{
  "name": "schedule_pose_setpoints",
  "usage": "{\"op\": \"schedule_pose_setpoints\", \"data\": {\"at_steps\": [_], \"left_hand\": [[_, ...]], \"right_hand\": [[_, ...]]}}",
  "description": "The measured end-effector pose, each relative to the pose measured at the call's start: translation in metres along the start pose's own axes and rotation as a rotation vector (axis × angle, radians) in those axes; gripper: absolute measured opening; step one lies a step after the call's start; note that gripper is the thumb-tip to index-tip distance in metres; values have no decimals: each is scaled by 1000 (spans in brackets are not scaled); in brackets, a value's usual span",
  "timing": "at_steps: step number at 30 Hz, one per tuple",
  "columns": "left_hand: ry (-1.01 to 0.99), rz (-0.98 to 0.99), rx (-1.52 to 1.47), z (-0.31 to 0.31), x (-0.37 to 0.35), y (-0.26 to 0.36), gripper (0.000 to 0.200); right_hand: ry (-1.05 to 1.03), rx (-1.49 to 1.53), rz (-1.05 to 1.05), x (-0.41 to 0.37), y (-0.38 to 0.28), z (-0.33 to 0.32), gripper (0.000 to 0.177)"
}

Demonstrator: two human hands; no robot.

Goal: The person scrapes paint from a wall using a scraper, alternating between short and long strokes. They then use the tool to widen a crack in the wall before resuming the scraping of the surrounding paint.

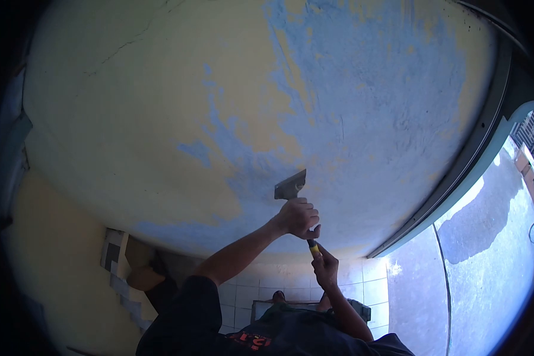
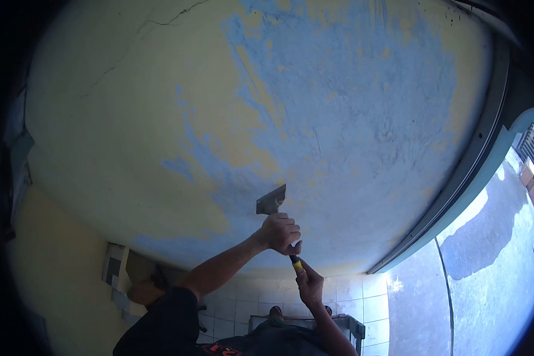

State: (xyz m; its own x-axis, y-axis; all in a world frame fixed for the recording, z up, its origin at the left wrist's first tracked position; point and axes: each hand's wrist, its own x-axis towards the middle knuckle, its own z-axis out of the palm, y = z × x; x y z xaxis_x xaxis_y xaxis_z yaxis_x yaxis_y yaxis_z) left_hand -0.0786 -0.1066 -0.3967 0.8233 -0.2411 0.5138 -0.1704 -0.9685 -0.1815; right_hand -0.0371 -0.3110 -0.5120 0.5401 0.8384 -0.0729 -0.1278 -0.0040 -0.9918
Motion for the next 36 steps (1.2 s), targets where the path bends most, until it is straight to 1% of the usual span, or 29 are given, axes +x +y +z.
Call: {"op": "schedule_pose_setpoints", "data": {"at_steps": [1,2,5,6,9,10,13,14,18,21,25,27,29,33,34,35,36], "left_hand": [[4,2,7,-1,0,0,26],[5,4,8,0,1,0,26],[-18,-14,11,-1,0,-1,26],[-20,-14,17,0,-1,-2,26],[19,7,5,5,0,-1,26],[19,-1,12,1,2,-1,26],[-3,-18,17,-3,6,0,26],[-11,-24,33,-5,5,1,26],[3,-20,11,3,-2,0,25],[3,-28,8,8,-1,0,25],[-12,-36,-2,5,-2,5,25],[11,-38,14,3,0,3,24],[12,-22,24,0,3,2,24],[-21,-43,31,-3,3,5,25],[-12,-44,22,-1,3,5,25],[-2,-44,16,0,4,3,25],[3,-44,23,-1,3,1,25]], "right_hand": [[21,-32,9,1,2,0,42],[30,-12,-33,4,4,4,42],[20,17,-44,3,2,5,41],[8,20,-13,1,-4,2,41],[25,-39,-1,4,10,0,42],[24,-36,-45,4,3,1,42],[27,-41,-64,5,2,2,42],[-3,-18,-23,2,-9,0,43],[21,-63,-8,2,1,-3,42],[43,-67,-56,5,8,2,42],[10,-54,28,-2,-8,-4,41],[6,-80,19,0,-8,-4,41],[41,-33,-64,3,-5,1,41],[22,-68,-50,3,-2,-4,41],[4,-68,4,2,-8,-7,41],[0,-73,-2,4,-5,-6,41],[9,-93,-64,6,1,-4,43]]}}
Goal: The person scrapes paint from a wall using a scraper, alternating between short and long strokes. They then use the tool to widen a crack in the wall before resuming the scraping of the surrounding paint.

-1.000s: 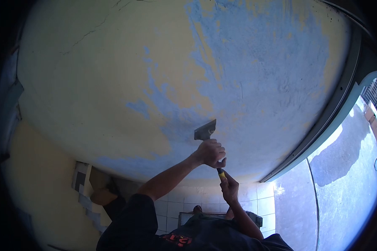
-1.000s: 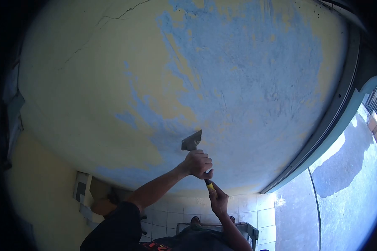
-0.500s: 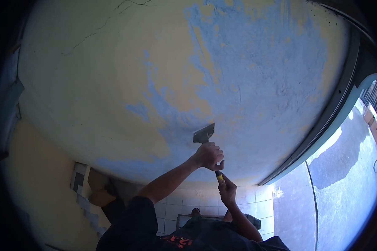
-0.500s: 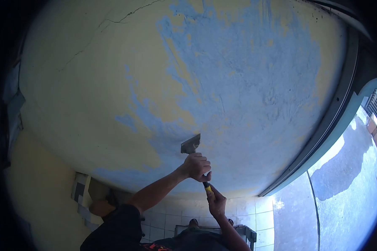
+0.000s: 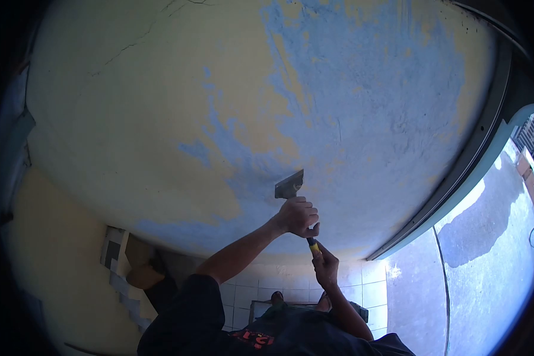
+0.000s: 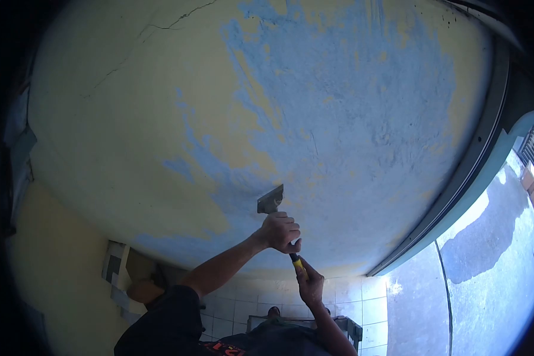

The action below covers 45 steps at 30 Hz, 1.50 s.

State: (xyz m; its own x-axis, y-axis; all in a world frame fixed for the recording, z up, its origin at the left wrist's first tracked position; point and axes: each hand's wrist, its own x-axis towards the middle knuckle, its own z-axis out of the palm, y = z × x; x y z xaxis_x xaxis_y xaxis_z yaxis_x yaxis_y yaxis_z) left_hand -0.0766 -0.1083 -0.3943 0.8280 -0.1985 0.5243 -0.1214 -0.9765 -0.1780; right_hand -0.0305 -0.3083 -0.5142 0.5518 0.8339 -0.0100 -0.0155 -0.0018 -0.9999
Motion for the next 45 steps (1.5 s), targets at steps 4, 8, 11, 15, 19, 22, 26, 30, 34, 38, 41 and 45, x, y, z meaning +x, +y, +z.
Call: {"op": "schedule_pose_setpoints", "data": {"at_steps": [4,8,11,15,19,22,26,30,34,38,41,45], "left_hand": [[2,21,23,-6,6,6,26],[14,8,-6,-1,2,2,26],[-1,10,-9,-1,2,2,25],[-7,16,27,-8,5,5,25],[1,-11,-23,2,-1,1,25],[-6,-15,-29,3,1,1,25],[2,-9,-28,2,0,1,25],[46,-12,-66,-3,5,-1,25],[-9,-14,16,-13,8,4,25],[-1,-13,-16,1,1,0,25],[19,4,-11,5,-1,-1,25],[-13,11,42,-13,8,-3,25]], "right_hand": [[10,39,-43,-3,2,0,46],[-10,47,39,-4,-6,-2,44],[10,22,40,0,-7,1,41],[19,44,-8,-5,-13,0,41],[16,-11,50,-3,-7,-2,40],[9,-14,-41,-2,-7,-1,45],[24,-11,35,-4,-14,-3,40],[20,-43,42,-3,-19,-3,39],[13,-61,45,-5,-36,-5,39],[7,-59,71,-5,-20,-3,38],[54,-83,26,0,-14,2,38],[31,-31,23,0,-18,2,38]]}}
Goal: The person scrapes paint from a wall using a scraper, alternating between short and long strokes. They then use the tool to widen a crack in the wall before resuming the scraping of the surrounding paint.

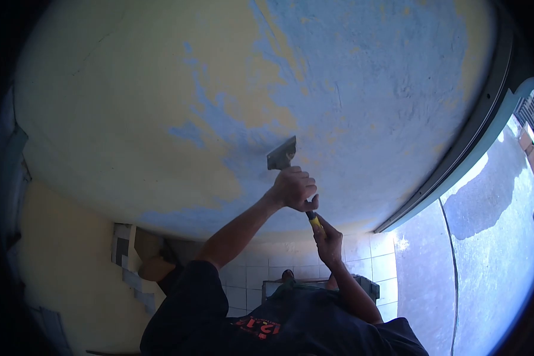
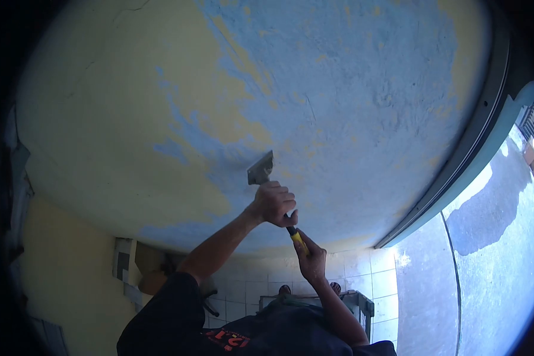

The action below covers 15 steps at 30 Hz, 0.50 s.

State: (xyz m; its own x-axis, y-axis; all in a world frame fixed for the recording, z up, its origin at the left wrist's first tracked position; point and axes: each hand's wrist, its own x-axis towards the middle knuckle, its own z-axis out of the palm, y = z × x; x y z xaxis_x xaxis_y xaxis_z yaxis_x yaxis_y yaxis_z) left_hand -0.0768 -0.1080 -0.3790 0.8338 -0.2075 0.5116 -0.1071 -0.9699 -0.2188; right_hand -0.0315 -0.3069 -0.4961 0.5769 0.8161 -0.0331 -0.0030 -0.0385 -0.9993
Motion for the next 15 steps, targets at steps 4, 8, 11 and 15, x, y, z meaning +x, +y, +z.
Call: {"op": "schedule_pose_setpoints", "data": {"at_steps": [4,8,11,15], "left_hand": [[23,-12,-62,14,-7,1,25],[7,-23,-69,19,-8,0,25],[-14,-10,-58,16,-11,0,25],[-6,-4,-81,18,-10,-4,26]], "right_hand": [[-32,-5,69,-4,-2,-4,39],[-16,27,28,-2,-3,-3,39],[-58,51,144,-6,-6,-2,41],[-19,50,86,-2,4,6,41]]}}
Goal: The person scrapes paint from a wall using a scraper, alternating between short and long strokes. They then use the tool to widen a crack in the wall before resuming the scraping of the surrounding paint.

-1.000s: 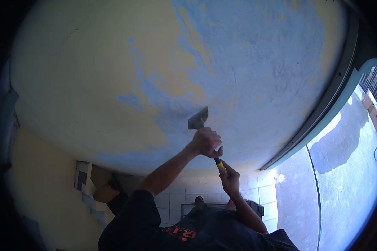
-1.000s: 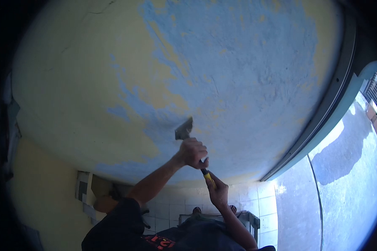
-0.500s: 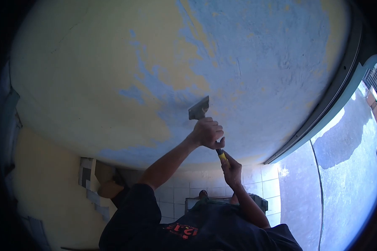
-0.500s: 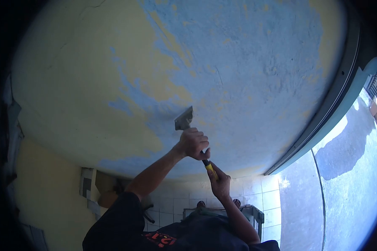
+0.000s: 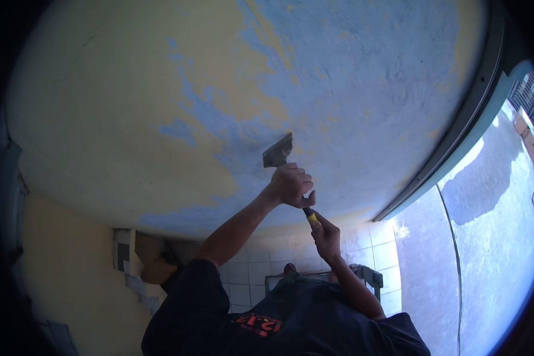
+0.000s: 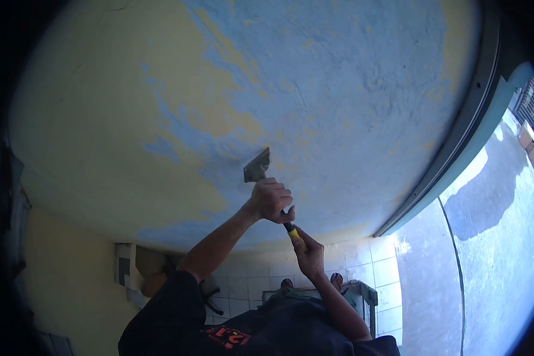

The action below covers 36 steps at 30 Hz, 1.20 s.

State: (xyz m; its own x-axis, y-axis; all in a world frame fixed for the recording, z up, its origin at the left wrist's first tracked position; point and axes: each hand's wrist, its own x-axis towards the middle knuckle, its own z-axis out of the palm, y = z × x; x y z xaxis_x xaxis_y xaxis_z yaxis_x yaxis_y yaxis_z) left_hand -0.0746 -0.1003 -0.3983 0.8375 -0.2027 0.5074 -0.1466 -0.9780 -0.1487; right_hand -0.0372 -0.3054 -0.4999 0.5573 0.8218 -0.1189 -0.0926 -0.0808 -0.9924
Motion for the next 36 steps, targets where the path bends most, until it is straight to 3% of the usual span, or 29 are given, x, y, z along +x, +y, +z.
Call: {"op": "schedule_pose_setpoints", "data": {"at_steps": [7,18,23,30,36], "left_hand": [[42,36,66,-9,10,13,25],[-23,-6,9,1,2,4,24],[2,15,96,-18,12,12,24],[-67,-45,-23,47,-30,32,21],[-113,-34,-46,61,-38,28,19]], "right_hand": [[-4,-38,-117,-2,-7,-9,39],[30,10,1,-1,6,0,40],[30,11,-136,-8,-13,-6,38],[36,-77,-70,-20,56,-8,40],[79,-59,-16,-15,79,3,37]]}}
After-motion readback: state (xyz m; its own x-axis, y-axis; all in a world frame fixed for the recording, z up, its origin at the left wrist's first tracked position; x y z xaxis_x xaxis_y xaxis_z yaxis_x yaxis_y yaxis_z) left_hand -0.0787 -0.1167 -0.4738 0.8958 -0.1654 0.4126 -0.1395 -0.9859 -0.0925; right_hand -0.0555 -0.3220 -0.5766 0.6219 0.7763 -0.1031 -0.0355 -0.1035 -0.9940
